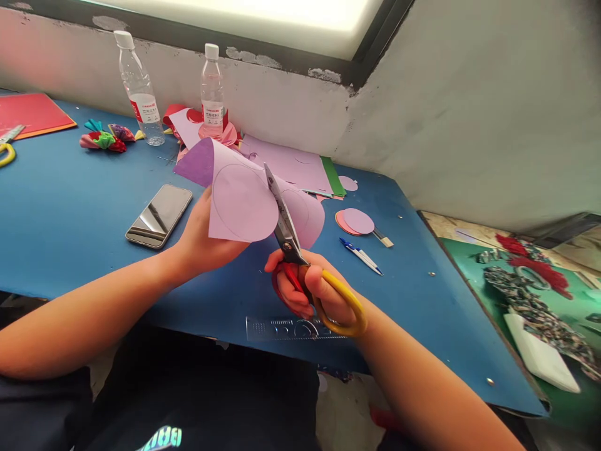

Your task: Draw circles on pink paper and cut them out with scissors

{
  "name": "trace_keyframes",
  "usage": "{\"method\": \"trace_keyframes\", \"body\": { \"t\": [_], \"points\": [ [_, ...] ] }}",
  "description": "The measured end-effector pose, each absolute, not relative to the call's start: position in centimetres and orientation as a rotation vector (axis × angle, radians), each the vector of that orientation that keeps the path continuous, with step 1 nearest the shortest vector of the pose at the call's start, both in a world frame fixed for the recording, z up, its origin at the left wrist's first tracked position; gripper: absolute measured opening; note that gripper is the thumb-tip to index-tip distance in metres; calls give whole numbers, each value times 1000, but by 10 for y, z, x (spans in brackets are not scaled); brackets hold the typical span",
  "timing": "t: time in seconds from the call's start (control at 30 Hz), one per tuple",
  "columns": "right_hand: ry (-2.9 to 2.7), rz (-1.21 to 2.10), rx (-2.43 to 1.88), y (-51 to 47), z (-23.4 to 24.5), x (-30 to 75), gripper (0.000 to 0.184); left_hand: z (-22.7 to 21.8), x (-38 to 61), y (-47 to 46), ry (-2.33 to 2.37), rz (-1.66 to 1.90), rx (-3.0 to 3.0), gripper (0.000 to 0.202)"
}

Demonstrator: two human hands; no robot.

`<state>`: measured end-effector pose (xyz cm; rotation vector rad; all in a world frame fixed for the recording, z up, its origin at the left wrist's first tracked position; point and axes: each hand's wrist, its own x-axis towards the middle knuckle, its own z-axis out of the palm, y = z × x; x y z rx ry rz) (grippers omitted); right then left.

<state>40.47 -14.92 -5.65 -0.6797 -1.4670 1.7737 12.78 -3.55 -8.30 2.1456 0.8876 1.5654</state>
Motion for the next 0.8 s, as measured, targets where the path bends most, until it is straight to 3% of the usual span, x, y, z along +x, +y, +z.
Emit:
{"method": "trace_keyframes", "body": {
  "t": [0.07,0.2,0.27,0.37,0.5,0.8],
  "points": [
    [-1476,1755,-688,-150,-56,403,83,-77,125,-42,870,1616,2199,81],
    [-1500,1663,-760,-150,-58,401,83,-67,125,-54,686,1728,2156,108],
    [-1534,1592,-836,-148,-62,401,83,-61,129,-61,559,1763,2045,94],
    [-1638,1489,-877,-145,-68,400,83,-49,137,-74,597,1708,1882,41],
    [-1666,1490,-874,-147,-66,399,78,-33,141,-84,776,1608,1782,58],
    [-1617,1733,-659,-154,-64,397,84,-20,135,-78,730,1467,1834,60]
  ]
}}
